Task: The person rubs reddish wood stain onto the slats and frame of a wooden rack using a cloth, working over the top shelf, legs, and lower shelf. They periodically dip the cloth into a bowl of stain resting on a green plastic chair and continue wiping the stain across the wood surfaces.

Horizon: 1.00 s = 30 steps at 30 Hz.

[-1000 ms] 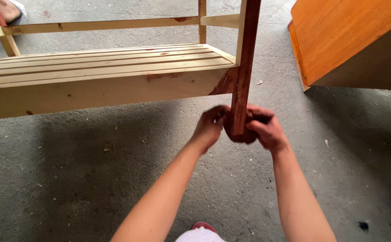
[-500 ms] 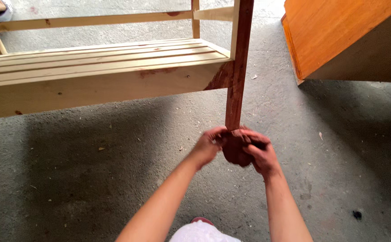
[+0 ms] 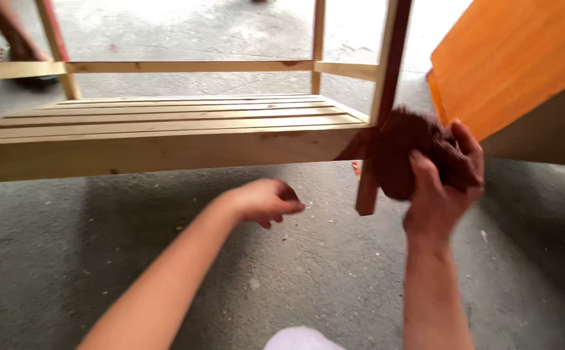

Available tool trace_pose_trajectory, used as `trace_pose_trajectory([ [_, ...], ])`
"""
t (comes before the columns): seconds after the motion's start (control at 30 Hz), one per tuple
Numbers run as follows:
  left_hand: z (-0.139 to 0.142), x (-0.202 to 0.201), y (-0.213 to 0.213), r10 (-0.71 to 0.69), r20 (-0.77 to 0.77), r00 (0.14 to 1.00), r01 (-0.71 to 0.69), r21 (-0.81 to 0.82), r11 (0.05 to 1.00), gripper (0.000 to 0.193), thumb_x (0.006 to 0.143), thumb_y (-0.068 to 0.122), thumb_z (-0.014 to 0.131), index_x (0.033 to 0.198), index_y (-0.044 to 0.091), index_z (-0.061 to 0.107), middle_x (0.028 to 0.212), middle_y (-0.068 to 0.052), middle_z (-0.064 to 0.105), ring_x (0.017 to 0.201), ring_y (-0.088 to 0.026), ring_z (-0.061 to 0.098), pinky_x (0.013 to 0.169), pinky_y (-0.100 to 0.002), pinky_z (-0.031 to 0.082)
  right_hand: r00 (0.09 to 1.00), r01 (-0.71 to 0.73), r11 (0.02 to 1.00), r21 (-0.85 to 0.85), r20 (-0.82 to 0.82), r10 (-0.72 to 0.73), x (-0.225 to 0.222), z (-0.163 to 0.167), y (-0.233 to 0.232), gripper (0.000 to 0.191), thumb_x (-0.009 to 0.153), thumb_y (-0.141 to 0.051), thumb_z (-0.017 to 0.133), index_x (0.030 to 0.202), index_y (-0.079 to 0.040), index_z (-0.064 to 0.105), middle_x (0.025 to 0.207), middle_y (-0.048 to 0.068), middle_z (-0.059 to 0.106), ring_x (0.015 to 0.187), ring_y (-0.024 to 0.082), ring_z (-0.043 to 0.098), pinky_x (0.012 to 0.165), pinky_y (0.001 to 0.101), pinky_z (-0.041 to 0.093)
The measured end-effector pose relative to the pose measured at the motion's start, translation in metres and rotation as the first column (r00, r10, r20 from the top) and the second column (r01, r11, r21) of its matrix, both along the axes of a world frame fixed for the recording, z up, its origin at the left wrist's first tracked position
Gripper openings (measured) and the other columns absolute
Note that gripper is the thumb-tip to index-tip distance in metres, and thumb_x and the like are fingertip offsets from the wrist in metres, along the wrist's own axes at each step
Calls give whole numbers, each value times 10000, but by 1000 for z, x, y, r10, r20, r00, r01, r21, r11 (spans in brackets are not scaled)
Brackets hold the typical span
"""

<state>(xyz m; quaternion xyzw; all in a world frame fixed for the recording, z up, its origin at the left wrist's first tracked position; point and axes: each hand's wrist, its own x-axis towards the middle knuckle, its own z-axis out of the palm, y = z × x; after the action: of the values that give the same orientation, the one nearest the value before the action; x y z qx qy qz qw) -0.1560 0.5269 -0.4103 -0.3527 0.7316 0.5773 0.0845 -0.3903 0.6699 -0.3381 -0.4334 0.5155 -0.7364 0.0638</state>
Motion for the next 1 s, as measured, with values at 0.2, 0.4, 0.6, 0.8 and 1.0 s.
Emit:
trace_pose_trajectory([
  [0.2,84,113,-17,157,-64,986,-157,-4,988,369,930,432,632,1098,116,724,963,2,747,863,-117,723,692,-326,627,579,515,857,15,-744,-334,51,-4,-57,558,898,-291,833,1392,-80,684,1251,172,674,1185,379,574,1095,503,416],
  [0.4,116,203,-59,438,-527,728,-648,-319,692,211,960,299,671,1025,99,691,940,3,722,763,-118,684,562,-292,526,461,649,760,-37,-776,-431,91,-19,-77,385,927,-249,781,1284,-109,752,1271,133,693,1181,323,524,1106,472,444],
  [0.6,99,260,-63,221,-812,540,-841,-510,179,104,1011,77,647,1112,51,640,1056,-82,634,893,-150,655,610,-256,509,835,437,896,78,-406,-372,245,-12,-119,256,937,-340,680,1134,-194,754,1037,46,619,1015,275,571,922,437,543],
  [0.8,88,276,-74,122,-876,466,-885,-461,68,112,1043,88,588,1137,36,617,1127,-111,618,1090,-252,606,801,-346,546,553,378,926,-6,-800,-231,363,-3,-125,382,770,-277,770,1144,-207,732,1124,83,702,1082,309,569,952,456,480],
  [1.0,85,271,-70,126,-710,693,-705,-704,-86,184,1012,205,630,1128,62,635,1167,-142,598,1142,-337,618,953,-467,555,241,471,866,-168,-920,-309,221,10,-86,218,979,-85,708,1141,-185,814,1099,-5,756,1108,191,656,1027,398,471],
])
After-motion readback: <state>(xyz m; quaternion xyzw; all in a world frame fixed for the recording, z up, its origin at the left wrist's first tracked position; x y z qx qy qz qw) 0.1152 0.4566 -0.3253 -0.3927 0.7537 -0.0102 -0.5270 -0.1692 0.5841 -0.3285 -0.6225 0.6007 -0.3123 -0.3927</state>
